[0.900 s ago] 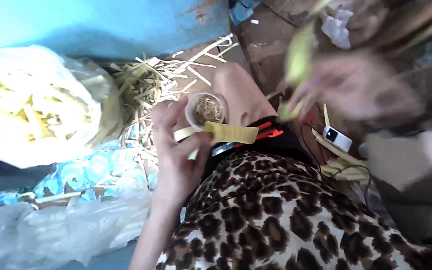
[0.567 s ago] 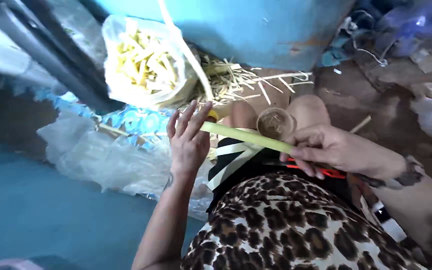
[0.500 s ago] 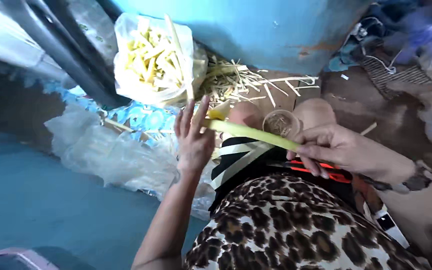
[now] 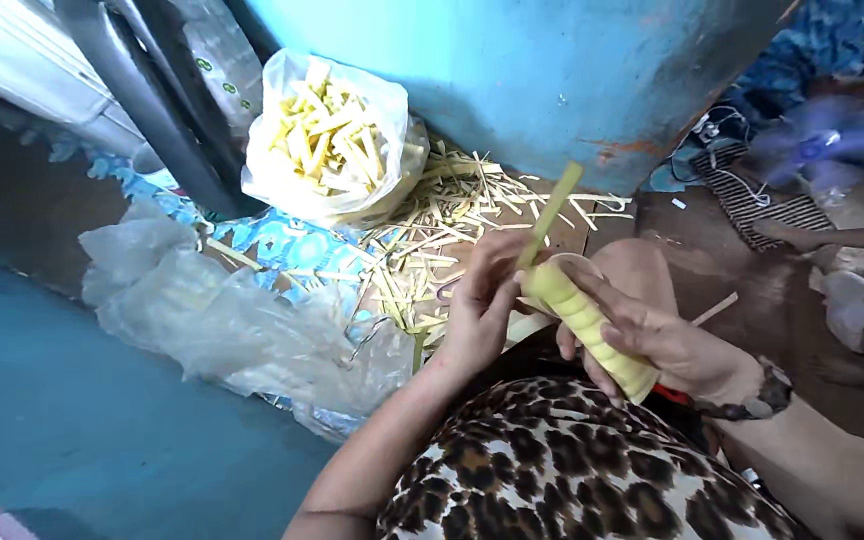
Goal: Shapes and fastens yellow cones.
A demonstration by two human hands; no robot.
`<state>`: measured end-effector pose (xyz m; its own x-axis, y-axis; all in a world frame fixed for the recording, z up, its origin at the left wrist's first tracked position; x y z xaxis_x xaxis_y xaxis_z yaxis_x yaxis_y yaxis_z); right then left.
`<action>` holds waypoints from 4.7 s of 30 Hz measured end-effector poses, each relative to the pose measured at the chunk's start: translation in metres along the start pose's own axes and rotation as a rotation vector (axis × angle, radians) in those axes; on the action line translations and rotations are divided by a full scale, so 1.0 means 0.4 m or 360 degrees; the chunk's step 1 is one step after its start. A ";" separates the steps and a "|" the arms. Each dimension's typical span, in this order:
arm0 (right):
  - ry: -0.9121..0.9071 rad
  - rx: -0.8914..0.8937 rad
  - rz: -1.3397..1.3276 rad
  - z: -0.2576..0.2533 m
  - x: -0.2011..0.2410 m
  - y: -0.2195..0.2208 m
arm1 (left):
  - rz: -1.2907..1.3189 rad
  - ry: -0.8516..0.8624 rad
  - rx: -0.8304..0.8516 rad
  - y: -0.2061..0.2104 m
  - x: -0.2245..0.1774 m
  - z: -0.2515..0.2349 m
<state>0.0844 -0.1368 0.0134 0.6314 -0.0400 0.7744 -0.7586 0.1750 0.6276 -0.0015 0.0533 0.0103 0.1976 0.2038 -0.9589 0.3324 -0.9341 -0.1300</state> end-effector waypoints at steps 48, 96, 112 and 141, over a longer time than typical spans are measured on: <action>-0.0616 -0.0810 0.1304 0.051 -0.095 -0.027 | -0.0546 -0.0154 0.0547 -0.043 0.018 -0.049; -0.0563 -0.1153 0.0916 0.137 -0.113 -0.080 | -0.0205 -0.0314 0.0655 -0.043 0.042 -0.096; -0.0456 -0.1122 0.0617 0.155 -0.121 -0.072 | -0.0126 -0.0399 0.0739 -0.046 0.050 -0.114; -0.0339 -0.1196 0.0480 0.146 -0.126 -0.066 | -0.0228 -0.0494 0.0716 -0.053 0.064 -0.122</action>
<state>0.0631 -0.1971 -0.0373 0.3171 -0.0581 0.9466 -0.5334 0.8143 0.2287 0.0414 0.0926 0.0006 -0.1235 0.3056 -0.9441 -0.1031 -0.9502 -0.2941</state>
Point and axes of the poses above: each hand's wrist, its own z-axis away from the middle knuckle, its own y-axis out of the palm, x = y × z, the point moved 3 cm from there along -z, towards the middle knuckle, and after that the axes turned 10 degrees about -z, right-handed, at the moved point
